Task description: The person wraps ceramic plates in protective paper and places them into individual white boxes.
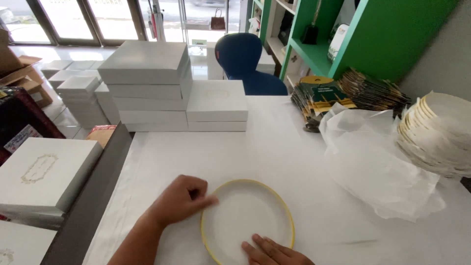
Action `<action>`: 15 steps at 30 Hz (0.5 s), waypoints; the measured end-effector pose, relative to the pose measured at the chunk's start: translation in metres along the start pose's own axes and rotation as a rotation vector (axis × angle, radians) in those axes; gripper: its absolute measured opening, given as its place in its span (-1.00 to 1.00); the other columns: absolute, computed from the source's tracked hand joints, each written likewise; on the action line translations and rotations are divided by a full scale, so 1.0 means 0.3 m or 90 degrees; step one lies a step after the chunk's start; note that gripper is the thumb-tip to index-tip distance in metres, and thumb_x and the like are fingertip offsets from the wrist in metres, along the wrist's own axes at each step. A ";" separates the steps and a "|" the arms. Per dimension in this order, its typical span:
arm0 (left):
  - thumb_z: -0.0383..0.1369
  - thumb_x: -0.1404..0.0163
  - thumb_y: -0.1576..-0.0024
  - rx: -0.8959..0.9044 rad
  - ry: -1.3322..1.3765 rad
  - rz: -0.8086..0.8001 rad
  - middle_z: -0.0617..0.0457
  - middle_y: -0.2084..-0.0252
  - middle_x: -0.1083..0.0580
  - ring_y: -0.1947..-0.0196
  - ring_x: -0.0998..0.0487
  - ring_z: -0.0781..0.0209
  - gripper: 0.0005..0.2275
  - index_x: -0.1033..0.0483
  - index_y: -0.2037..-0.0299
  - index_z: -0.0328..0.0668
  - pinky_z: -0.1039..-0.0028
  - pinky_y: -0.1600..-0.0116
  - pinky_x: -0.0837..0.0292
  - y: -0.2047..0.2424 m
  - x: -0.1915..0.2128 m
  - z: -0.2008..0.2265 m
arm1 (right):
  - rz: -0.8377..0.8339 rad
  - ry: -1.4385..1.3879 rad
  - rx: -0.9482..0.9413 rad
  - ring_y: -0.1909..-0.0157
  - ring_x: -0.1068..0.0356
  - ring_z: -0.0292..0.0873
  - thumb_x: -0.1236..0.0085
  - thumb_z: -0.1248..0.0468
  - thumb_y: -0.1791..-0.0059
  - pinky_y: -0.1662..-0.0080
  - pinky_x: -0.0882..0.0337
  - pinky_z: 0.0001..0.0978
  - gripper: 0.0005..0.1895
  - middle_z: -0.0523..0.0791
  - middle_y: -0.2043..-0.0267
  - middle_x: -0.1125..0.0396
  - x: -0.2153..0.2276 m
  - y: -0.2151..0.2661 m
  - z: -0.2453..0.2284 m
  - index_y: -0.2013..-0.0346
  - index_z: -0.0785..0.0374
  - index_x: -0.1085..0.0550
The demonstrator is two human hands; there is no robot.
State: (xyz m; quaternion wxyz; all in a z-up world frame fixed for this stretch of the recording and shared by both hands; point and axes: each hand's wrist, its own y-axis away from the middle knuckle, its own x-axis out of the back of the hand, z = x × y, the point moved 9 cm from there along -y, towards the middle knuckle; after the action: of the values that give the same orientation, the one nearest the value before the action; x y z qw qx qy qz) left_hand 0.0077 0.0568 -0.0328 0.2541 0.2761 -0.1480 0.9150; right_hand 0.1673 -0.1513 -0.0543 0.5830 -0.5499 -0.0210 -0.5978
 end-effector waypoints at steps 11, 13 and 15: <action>-0.28 -0.15 -0.04 0.156 -0.163 -0.048 0.23 0.67 -0.15 0.57 -0.08 0.33 -0.61 -0.14 0.68 -0.07 0.45 0.43 -0.02 0.043 -0.015 -0.004 | -0.078 -0.188 -0.056 -0.17 -0.47 -0.08 0.04 0.16 -0.17 -0.13 -0.45 -0.27 -0.69 -0.13 -0.22 -0.42 -0.023 0.031 0.120 -0.15 0.17 -0.49; -0.31 -0.10 -0.06 0.114 -0.175 -0.053 0.21 0.65 -0.07 0.55 -0.01 0.30 -0.59 -0.05 0.65 -0.07 0.41 0.43 0.07 0.038 -0.026 -0.013 | -0.133 -0.262 -0.090 -0.26 -0.42 -0.09 0.22 0.03 -0.23 -0.19 -0.31 -0.18 -0.56 -0.10 -0.28 -0.39 -0.025 -0.013 0.203 -0.27 0.09 -0.46; -0.30 -0.07 -0.06 0.037 -0.204 -0.009 0.19 0.64 -0.13 0.54 -0.07 0.27 -0.62 -0.07 0.64 -0.08 0.40 0.41 0.01 0.028 -0.015 0.001 | -0.102 -0.236 -0.291 0.20 -0.41 0.04 -0.25 0.05 0.00 0.10 -0.36 -0.14 -0.75 -0.08 0.23 -0.47 0.026 -0.142 0.374 0.23 0.13 -0.51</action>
State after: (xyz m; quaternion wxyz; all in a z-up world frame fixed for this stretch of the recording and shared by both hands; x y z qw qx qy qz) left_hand 0.0065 0.0480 -0.0363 0.2261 0.4266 -0.1583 0.8613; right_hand 0.2099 -0.0681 0.0214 0.3814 -0.7633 -0.0353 -0.5203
